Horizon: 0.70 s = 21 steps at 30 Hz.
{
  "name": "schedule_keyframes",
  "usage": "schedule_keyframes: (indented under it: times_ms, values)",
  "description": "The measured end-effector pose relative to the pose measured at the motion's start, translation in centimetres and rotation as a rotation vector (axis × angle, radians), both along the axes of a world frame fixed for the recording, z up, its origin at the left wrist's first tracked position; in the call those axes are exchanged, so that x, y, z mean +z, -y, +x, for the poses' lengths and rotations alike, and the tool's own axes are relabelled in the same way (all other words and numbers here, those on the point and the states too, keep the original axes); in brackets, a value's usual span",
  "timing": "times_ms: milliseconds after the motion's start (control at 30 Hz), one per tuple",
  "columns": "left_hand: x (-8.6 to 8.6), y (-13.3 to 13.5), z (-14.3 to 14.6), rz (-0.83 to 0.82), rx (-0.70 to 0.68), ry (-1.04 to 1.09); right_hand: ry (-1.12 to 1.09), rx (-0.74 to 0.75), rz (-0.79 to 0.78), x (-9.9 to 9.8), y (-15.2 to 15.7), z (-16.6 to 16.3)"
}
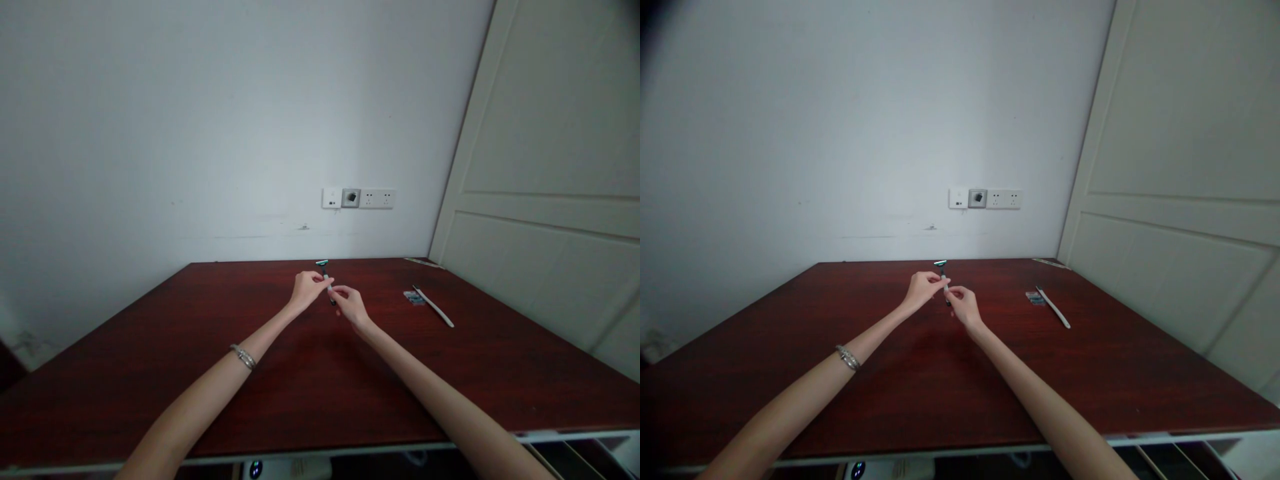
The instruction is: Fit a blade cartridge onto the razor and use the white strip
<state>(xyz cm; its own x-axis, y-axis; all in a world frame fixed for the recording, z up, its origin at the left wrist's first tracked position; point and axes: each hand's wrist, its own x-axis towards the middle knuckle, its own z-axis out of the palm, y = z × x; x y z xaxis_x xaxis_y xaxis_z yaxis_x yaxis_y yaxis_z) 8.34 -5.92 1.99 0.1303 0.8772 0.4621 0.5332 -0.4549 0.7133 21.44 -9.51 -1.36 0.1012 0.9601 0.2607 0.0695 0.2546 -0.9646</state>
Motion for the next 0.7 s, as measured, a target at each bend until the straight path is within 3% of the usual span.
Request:
schedule_keyframes:
  times_ms: [333,467,600,700]
  values:
    - [0.6,-0.1,-0.2,-0.034,0.078,-0.155,0.115,0.015,-0.029,-0.8,-1.1,-1.3]
    - [1.0,-0.5,-0.8,-0.124,0.070,-0.207,0.311,0.071,0.121,-0.6,-0.8,-0.7]
    - [1.5,-1.6,-3.1,-0.183,0.105,-0.291,0.740,0.134,0.302,0.7,-0.3,3.8]
    - [1.3,-2.4,-5.8,-0.253,0.137,-0.367,1.083,0.030,0.329,2.2,-0.9,10.1]
